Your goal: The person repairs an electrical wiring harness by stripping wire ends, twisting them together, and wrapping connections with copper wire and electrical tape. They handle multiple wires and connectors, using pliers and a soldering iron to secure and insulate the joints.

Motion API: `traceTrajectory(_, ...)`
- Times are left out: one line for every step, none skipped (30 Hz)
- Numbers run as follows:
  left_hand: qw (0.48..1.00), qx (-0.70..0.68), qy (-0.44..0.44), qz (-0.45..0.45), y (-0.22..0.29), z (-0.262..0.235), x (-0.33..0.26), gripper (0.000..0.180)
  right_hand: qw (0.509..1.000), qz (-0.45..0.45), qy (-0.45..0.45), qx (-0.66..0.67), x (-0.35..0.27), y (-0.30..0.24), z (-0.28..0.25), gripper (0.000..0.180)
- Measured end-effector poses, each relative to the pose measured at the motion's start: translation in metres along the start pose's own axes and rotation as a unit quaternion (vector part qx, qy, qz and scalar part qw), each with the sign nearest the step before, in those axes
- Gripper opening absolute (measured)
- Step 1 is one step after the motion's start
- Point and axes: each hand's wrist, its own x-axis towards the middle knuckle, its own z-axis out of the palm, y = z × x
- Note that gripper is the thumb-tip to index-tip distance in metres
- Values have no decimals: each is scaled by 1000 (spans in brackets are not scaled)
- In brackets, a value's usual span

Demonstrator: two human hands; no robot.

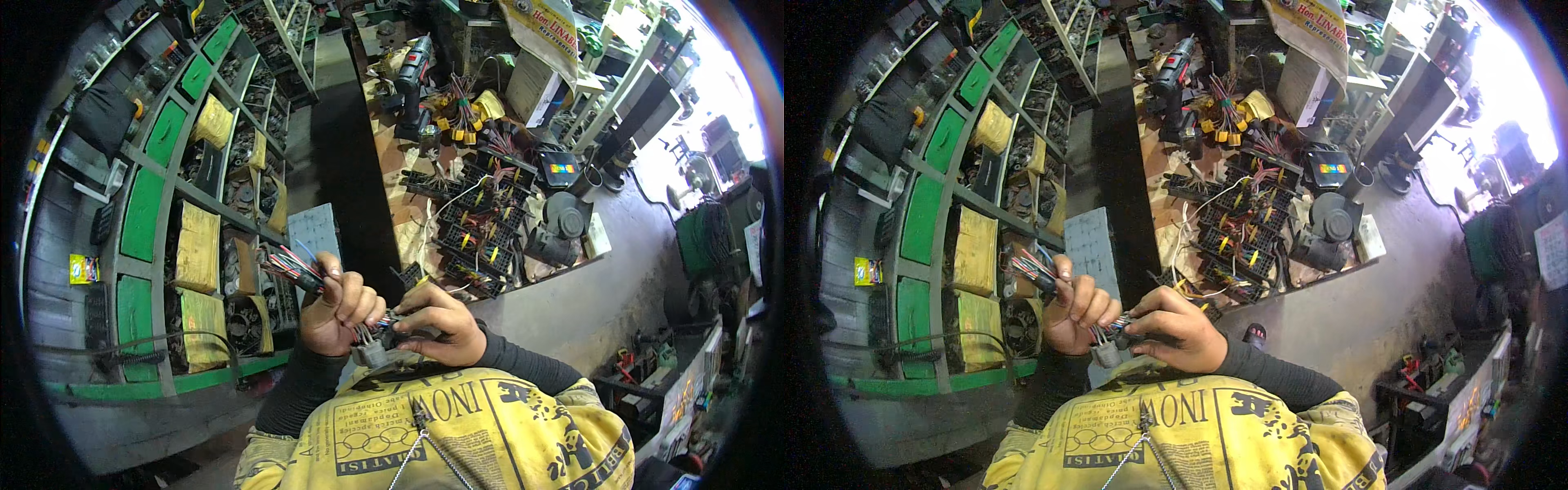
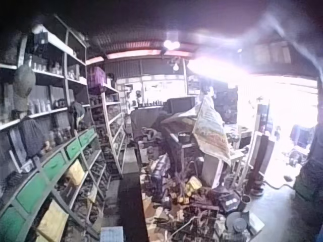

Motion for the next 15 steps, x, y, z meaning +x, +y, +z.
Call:
traceTrajectory(1000,-7,6,2,10,-6,-5,17,1000,12,-5,-5,5,-1,11,28)
traceTrajectory(1000,-14,13,3,18,-10,-8,17,999,24,-20,6,10,-2,20,35)
traceTrajectory(1000,-8,15,0,25,-14,-10,17,999,37,-12,14,14,-4,27,41)
traceTrajectory(1000,-1,17,-5,31,-17,-11,17,999,50,-5,20,18,-6,33,46)
traceTrajectory(1000,7,18,-9,35,-19,-12,18,998,62,3,26,22,-8,37,52)
traceTrajectory(999,19,22,-14,36,-19,-12,22,999,35,-2,-32,27,-8,37,77)
traceTrajectory(999,30,8,-24,35,-20,-8,25,995,94,2,-17,31,-9,37,82)
traceTrajectory(999,41,-4,-32,32,-22,-2,28,990,139,11,-2,34,-10,37,87)
traceTrajectory(998,52,-15,-38,27,-23,3,31,983,181,21,12,36,-11,35,91)
traceTrajectory(996,75,-16,-41,18,-23,8,38,981,190,-16,-46,38,-10,28,97)
traceTrajectory(994,95,3,-53,8,-21,13,42,977,187,-42,-97,39,-9,21,99)
traceTrajectory(987,152,-23,-46,-1,-21,18,43,976,186,-59,-102,41,-6,17,102)
traceTrajectory(977,205,-34,-40,-10,-19,24,45,975,177,-76,-108,42,-2,11,104)
traceTrajectory(978,201,-20,-48,-18,-17,29,47,968,235,-69,-60,39,-2,5,106)
traceTrajectory(987,130,-66,-71,-18,-19,35,39,958,280,-59,-21,36,-2,0,108)
